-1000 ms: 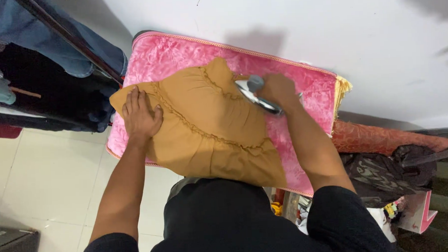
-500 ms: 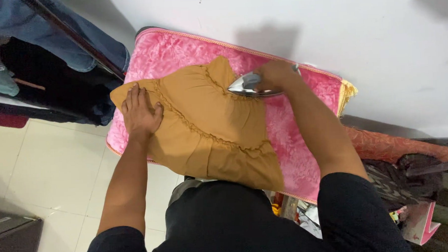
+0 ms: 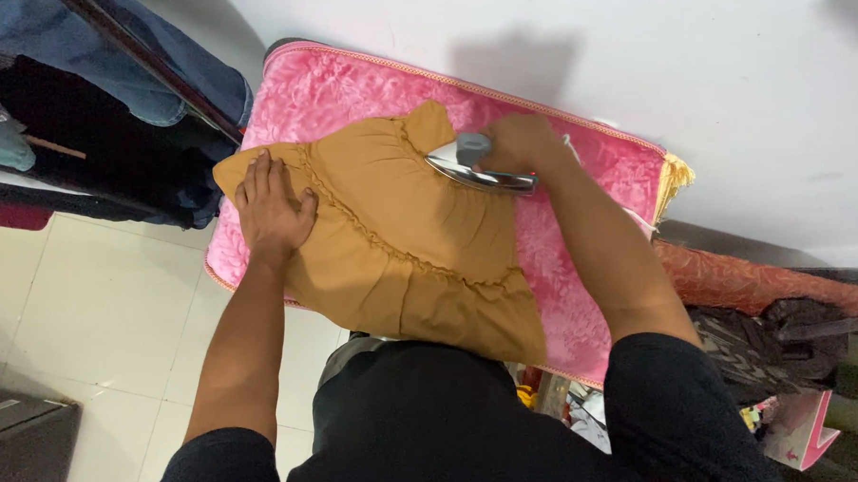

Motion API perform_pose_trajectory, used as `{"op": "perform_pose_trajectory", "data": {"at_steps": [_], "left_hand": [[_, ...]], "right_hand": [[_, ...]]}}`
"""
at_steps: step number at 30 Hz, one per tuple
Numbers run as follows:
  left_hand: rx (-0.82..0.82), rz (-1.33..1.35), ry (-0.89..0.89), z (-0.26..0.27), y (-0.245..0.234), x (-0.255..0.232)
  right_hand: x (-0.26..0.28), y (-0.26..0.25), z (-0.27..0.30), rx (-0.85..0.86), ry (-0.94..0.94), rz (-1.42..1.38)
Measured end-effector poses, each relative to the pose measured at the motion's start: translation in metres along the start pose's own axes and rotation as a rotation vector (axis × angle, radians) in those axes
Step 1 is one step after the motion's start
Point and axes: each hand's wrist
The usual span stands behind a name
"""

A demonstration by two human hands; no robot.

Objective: Ironing a small brown garment on a pink surface and then folding it.

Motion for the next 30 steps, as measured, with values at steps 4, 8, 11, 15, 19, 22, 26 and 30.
{"op": "perform_pose_trajectory", "data": {"at_steps": [4, 8, 11, 15, 19, 22, 26, 30], "left_hand": [[-0.010, 0.007, 0.012, 0.001, 0.003, 0.003], [0.006, 0.008, 0.001, -0.001, 0.001, 0.002], [0.011, 0.000, -0.001, -0.001, 0.002, 0.002], [0.000, 0.014, 0.012, -0.002, 0.004, 0.004], [0.014, 0.023, 0.008, 0.000, 0.004, 0.004], [-0.037, 0.018, 0.029, -0.001, 0.010, 0.009], [-0.053, 0.035, 0.037, -0.001, 0.009, 0.008], [-0.044, 0.028, 0.032, 0.000, 0.005, 0.006]], "right_hand": [[-0.003, 0.010, -0.009, -0.045, 0.091, -0.001], [-0.002, 0.013, -0.010, -0.122, 0.105, -0.015], [0.017, 0.011, -0.007, -0.116, 0.110, -0.037], [0.038, 0.014, -0.015, -0.159, 0.179, -0.100], [0.045, 0.014, -0.025, -0.217, 0.282, -0.225], [0.055, 0.009, -0.022, -0.256, 0.277, -0.199], [0.073, 0.005, -0.014, -0.196, 0.239, -0.157], [0.068, 0.021, -0.033, -0.257, 0.257, -0.173]]}}
Point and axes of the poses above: each hand's wrist, its own z-axis away from the middle knuckle, its own y-axis out of the palm, x = y × z, and after that the axes turned 9 degrees about -z, right-handed
